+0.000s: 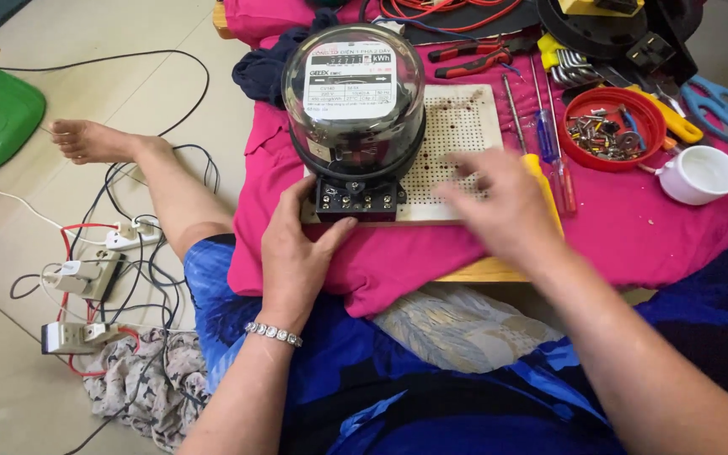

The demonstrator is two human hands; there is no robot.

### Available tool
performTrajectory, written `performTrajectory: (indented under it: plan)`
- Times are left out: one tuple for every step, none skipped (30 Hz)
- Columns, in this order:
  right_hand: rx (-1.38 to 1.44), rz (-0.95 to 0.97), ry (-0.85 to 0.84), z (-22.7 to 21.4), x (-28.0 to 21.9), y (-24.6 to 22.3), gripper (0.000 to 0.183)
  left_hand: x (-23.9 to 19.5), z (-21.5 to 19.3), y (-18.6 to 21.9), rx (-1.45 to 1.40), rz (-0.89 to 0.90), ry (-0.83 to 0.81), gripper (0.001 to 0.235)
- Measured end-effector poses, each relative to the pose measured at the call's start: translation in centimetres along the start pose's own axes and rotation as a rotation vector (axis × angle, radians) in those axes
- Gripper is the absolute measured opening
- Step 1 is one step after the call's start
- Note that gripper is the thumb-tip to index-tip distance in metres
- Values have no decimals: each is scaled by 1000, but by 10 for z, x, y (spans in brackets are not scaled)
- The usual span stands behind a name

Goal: The person uses a yellow screwdriver to tighten screws on the terminal block of an electrical meter mounted on a perforated board. They rotate the meter to access different sides and continue tightening the connections.

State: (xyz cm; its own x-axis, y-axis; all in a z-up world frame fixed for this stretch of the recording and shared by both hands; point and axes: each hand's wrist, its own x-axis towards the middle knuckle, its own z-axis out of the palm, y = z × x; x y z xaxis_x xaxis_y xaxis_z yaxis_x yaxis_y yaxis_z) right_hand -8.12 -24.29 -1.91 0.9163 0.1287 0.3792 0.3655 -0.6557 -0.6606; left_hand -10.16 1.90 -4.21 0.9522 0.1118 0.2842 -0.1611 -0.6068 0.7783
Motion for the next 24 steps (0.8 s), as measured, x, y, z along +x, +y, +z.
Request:
performTrajectory:
  plan:
    - [-1, -1, -1, 7, -3, -5, 38, 1, 0, 0, -1, 0, 1, 75]
    - [-6, -9, -74, 14, -6, -10, 47, 1, 0, 0, -1, 2, 0, 75]
    - [-11, -18, -148, 22, -8, -16, 57, 0, 0, -1, -2, 4, -2, 76]
    - [-12, -19, -150, 23, -7, -19, 57, 1, 1, -4, -2, 2, 0, 76]
    - [-58, -11, -179, 24, -5, -23, 59, 2, 1, -6, 25, 29, -3, 78]
    - [-106, 0, -205, 23, -4, -25, 61, 3, 3, -8, 50, 58, -8, 81]
    - [-109, 0, -205, 28, -4, -23, 61, 2, 4, -9, 48, 58, -8, 81]
    - [-154, -4, -190, 32, -4, -21, 61, 2, 5, -10, 54, 44, -5, 80]
    - [-199, -8, -175, 36, -4, -19, 60, 3, 6, -11, 60, 31, -2, 78]
    - [-199, -8, -176, 38, -5, -18, 60, 2, 6, -10, 60, 30, -1, 78]
    - [-228, -16, -163, 40, -6, -17, 59, 2, 6, -8, 70, 37, 8, 78]
    - [-257, -21, -151, 43, -7, -16, 57, 1, 6, -7, 82, 43, 15, 77]
    - [-256, -19, -152, 46, -8, -13, 57, 0, 5, -7, 83, 42, 13, 77]
    - [-286, -43, -126, 49, -9, -10, 56, 0, 5, -6, 95, 45, 11, 77]
    - [-315, -68, -99, 52, -10, -6, 54, -1, 5, -5, 107, 49, 9, 77]
    - [-315, -67, -99, 53, -11, -6, 54, -1, 5, -5, 107, 49, 8, 77]
    - [-341, -87, -91, 54, -12, -5, 52, -1, 5, -5, 114, 54, 11, 76]
    - [-366, -107, -83, 55, -12, -5, 50, -1, 5, -5, 122, 60, 14, 76]
    - [-365, -106, -82, 54, -12, -3, 50, 0, 6, -7, 122, 61, 13, 76]
    - [-327, -94, -90, 53, -11, -2, 48, 1, 6, -9, 100, 62, 12, 76]
    - [-289, -82, -98, 53, -10, 0, 47, 2, 6, -12, 78, 63, 11, 76]
    - [-288, -81, -99, 53, -9, -1, 47, 2, 6, -11, 79, 62, 11, 76]
    - [-276, -103, -93, 52, -8, -2, 48, 2, 5, -9, 79, 63, 10, 76]
    - [-265, -126, -87, 52, -7, -2, 48, 2, 5, -8, 78, 65, 9, 76]
